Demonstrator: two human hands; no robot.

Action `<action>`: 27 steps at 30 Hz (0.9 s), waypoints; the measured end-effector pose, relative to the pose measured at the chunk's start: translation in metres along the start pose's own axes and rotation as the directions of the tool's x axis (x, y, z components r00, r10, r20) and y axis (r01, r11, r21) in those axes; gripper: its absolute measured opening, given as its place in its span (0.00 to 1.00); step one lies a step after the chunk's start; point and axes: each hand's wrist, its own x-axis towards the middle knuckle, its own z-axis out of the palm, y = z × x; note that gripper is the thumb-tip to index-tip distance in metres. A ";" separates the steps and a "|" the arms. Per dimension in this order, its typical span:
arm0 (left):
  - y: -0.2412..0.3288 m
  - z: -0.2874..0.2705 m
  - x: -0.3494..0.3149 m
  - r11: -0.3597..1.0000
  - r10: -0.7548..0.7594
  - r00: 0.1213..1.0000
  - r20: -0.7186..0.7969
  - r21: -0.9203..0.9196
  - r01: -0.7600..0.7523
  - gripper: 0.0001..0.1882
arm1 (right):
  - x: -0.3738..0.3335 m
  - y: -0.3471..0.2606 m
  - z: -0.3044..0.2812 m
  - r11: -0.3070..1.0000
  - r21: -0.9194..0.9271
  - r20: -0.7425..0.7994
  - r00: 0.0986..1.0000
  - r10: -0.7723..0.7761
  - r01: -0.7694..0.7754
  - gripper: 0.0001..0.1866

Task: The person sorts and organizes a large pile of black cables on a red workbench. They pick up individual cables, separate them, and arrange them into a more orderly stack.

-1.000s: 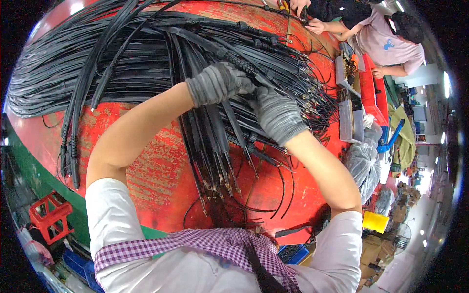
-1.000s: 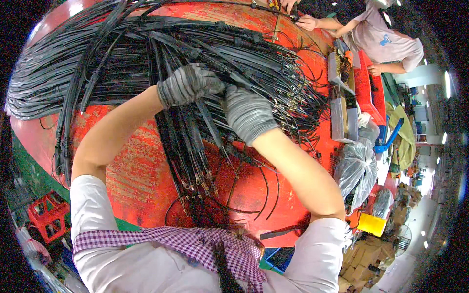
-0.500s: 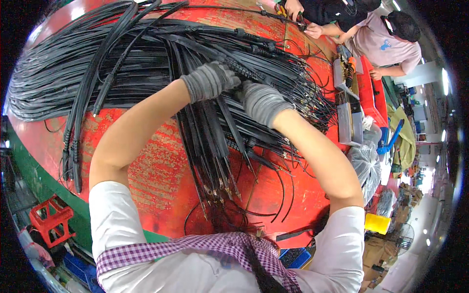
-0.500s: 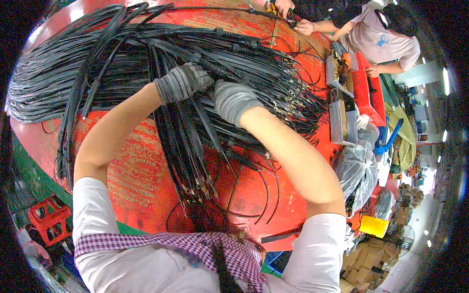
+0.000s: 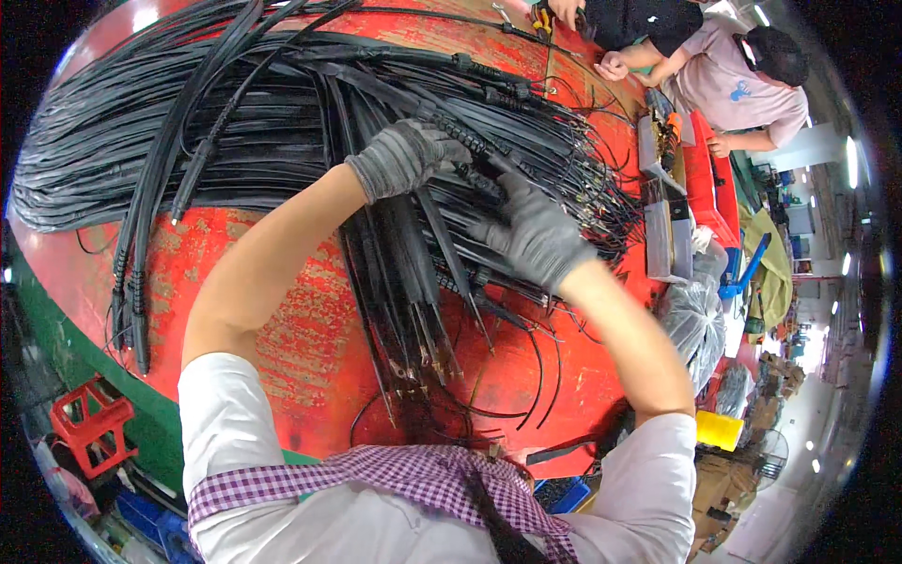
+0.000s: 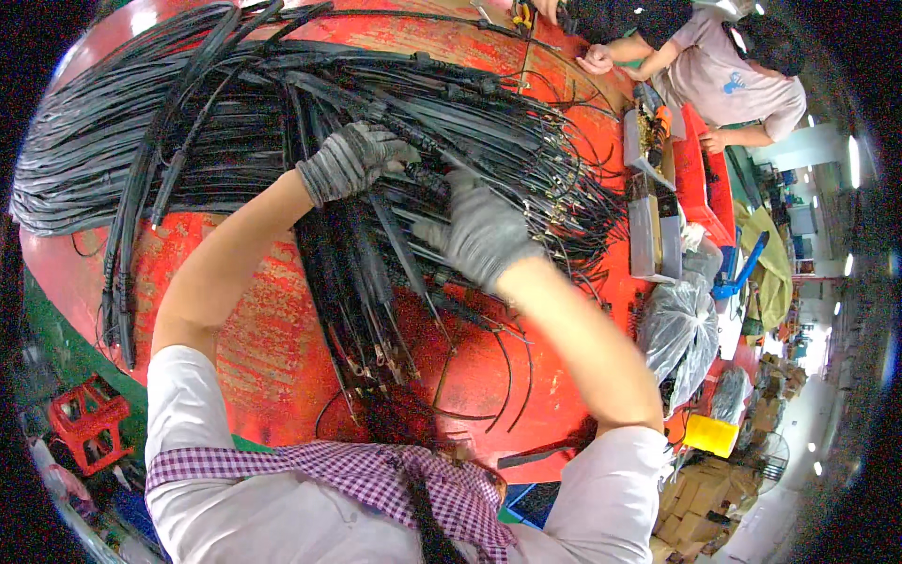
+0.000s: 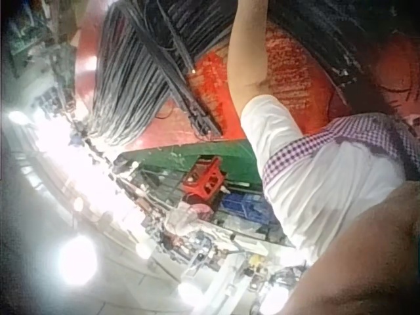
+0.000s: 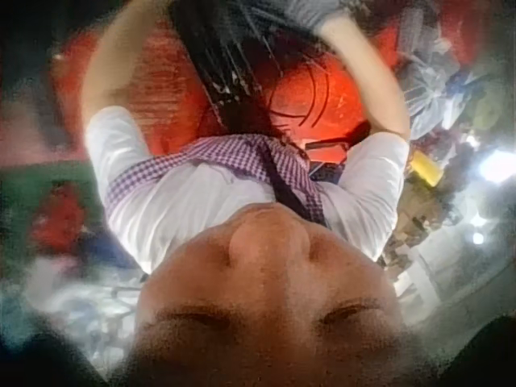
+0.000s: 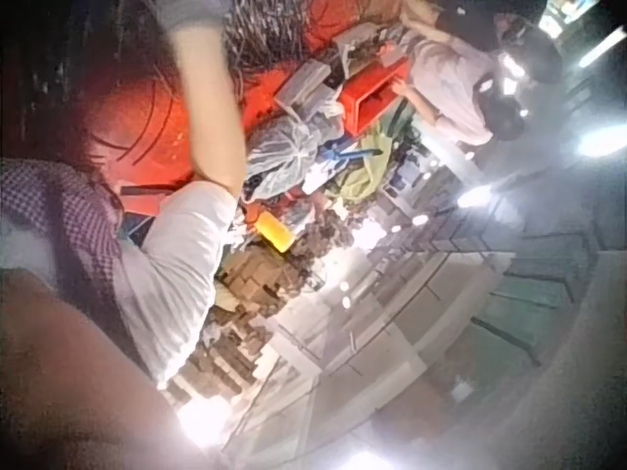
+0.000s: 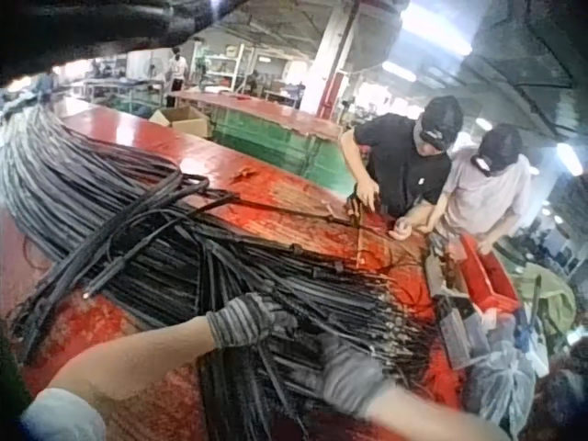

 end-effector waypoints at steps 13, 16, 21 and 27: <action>0.011 -0.014 0.007 0.997 -0.038 0.989 0.141 0.075 0.028 0.13 | 0.072 0.002 0.030 0.924 0.380 0.236 0.970 -0.053 -0.042 0.18; 0.004 -0.003 -0.001 0.963 -0.093 0.994 -0.054 -0.259 0.076 0.17 | 0.075 0.012 0.019 0.309 0.832 0.517 0.846 -0.133 -0.460 0.20; 0.015 -0.017 -0.004 0.939 -0.145 0.988 -0.047 -0.321 0.123 0.21 | 0.036 -0.004 -0.016 0.083 0.844 0.532 0.847 -0.004 -0.530 0.21; 0.004 -0.004 0.002 0.985 -0.053 0.995 -0.090 -0.170 0.038 0.10 | -0.001 -0.012 0.017 0.914 -0.358 -0.044 0.981 0.191 -0.194 0.26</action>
